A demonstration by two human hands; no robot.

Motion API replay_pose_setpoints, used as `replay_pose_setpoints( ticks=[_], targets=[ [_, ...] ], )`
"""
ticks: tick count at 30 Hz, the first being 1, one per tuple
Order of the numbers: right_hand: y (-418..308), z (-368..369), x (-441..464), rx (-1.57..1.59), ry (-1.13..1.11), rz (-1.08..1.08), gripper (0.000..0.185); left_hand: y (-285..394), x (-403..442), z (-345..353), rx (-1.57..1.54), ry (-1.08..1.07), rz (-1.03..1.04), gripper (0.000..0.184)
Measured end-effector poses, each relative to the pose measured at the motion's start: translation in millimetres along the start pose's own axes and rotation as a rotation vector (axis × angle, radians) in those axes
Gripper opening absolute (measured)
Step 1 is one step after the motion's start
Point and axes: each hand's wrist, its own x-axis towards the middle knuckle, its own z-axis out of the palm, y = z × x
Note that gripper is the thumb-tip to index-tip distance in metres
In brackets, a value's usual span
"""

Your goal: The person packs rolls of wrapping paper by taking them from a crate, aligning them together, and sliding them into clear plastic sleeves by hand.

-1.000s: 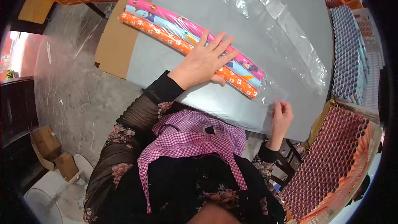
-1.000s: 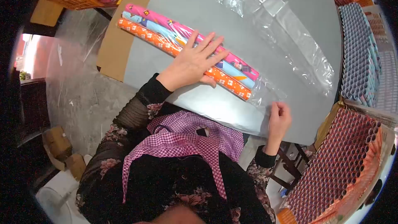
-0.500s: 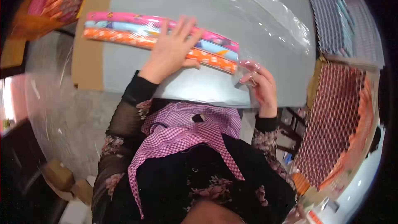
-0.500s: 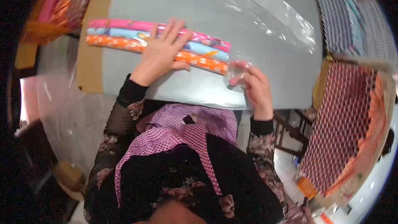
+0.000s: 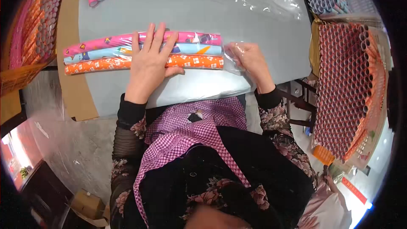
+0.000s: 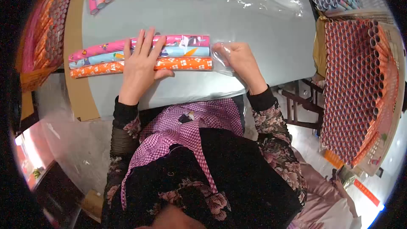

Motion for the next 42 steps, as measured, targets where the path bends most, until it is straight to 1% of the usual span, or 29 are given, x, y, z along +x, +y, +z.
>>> replay_pose_setpoints(
  ticks=[1,5,6,7,9,10,12,13,14,15,16,17,19,20,21,22,23,25,27,29,30,31,33,34,35,37,38,40,42],
  targets=[
    [-1.7,-0.8,-1.1,0.057,-0.050,0.012,0.030,0.9,-1.2,-1.6,-0.004,-0.007,0.010,0.099],
    [-10.3,1.9,-5.2,0.098,-0.074,0.110,0.029,-2.6,-1.4,-3.0,-0.036,-0.069,0.020,0.099],
    [-4.3,1.4,-2.3,0.155,-0.102,0.139,0.029,-4.9,-1.2,-1.4,-0.039,-0.073,0.015,0.100],
    [-2.0,5.7,-1.6,0.158,-0.100,0.149,0.029,-6.6,-1.5,-0.2,-0.040,-0.077,0.009,0.100],
    [-1.0,12.6,-2.3,0.147,-0.023,0.152,0.028,-6.6,-1.1,-0.8,-0.023,-0.079,0.011,0.100],
    [-2.6,12.3,-2.9,0.146,-0.030,0.150,0.028,-6.5,-0.7,-1.5,-0.038,-0.089,0.013,0.100],
    [-9.1,11.7,-1.2,0.030,-0.052,0.184,0.028,-7.6,-1.3,-2.3,-0.033,-0.092,-0.014,0.099],
    [-11.8,12.8,-0.2,0.027,-0.088,0.165,0.028,-7.1,-1.4,-0.7,-0.049,-0.082,0.001,0.098],
    [-14.4,13.9,0.6,-0.030,-0.065,0.181,0.026,-7.8,-2.5,-0.2,-0.057,-0.072,0.006,0.097],
    [-17.6,15.2,2.8,-0.092,-0.047,0.190,0.025,-8.5,-3.4,-0.2,-0.024,-0.067,-0.046,0.097],
    [-19.0,17.3,3.1,-0.042,-0.039,0.192,0.022,-8.8,-3.4,-0.1,-0.086,-0.060,-0.016,0.095],
    [-18.4,19.1,3.4,0.006,-0.035,0.192,0.023,-10.4,-4.7,-0.2,-0.145,-0.047,0.011,0.093],
    [-10.3,15.5,8.2,0.032,-0.088,0.207,0.027,-13.8,-7.6,1.7,-0.166,-0.026,0.030,0.090],
    [-8.1,15.3,9.0,0.021,-0.125,0.179,0.027,-13.8,-8.9,-0.8,-0.173,0.000,0.038,0.088],
    [-6.5,13.5,10.7,0.096,-0.131,0.232,0.025,-14.5,-8.8,-2.1,-0.177,-0.061,0.021,0.092],
    [-6.5,11.5,10.6,0.170,-0.130,0.289,0.024,-13.1,-8.3,-2.9,-0.176,-0.046,0.028,0.092],
    [-7.3,12.5,11.5,0.158,-0.154,0.271,0.024,-13.3,-8.4,-2.0,-0.180,-0.030,0.038,0.091],
    [-7.0,14.0,11.1,0.321,-0.176,0.262,0.021,-13.9,-9.5,-2.4,-0.190,-0.013,0.029,0.091],
    [-8.0,13.1,11.9,0.344,-0.231,0.241,0.018,-15.3,-9.9,-3.5,-0.206,0.002,0.031,0.090],
    [-22.1,19.2,5.1,0.322,-0.130,0.221,0.014,-15.4,-9.6,-4.8,-0.195,-0.020,0.058,0.089],
    [-31.3,21.0,3.8,0.290,-0.116,0.289,0.015,-14.7,-9.6,-5.4,-0.178,-0.015,0.051,0.089],
    [-28.8,21.4,6.9,0.285,-0.120,0.282,0.015,-15.2,-9.6,-5.6,-0.175,-0.009,0.045,0.089],
    [-17.1,18.8,13.3,0.348,-0.056,0.309,0.014,-15.4,-10.0,-5.1,-0.177,0.025,0.066,0.090],
    [-16.2,16.9,13.3,0.366,-0.105,0.288,0.014,-15.2,-10.2,-5.4,-0.167,0.034,0.066,0.090],
    [-12.6,15.1,15.4,0.362,-0.105,0.287,0.014,-15.5,-10.3,-5.1,-0.169,0.038,0.064,0.090],
    [-6.8,14.7,19.2,0.486,-0.102,0.366,0.013,-16.1,-10.6,-4.7,-0.197,0.032,0.064,0.090],
    [-8.3,14.8,18.1,0.484,-0.101,0.364,0.013,-16.0,-10.6,-4.9,-0.197,0.034,0.063,0.090],
    [-17.0,17.6,12.2,0.624,-0.161,0.382,0.010,-15.0,-10.5,-6.2,-0.184,-0.003,0.054,0.091],
    [-31.2,28.4,8.2,0.642,-0.137,0.413,0.012,-15.3,-10.8,-6.4,-0.188,0.005,0.055,0.091]
  ],
)
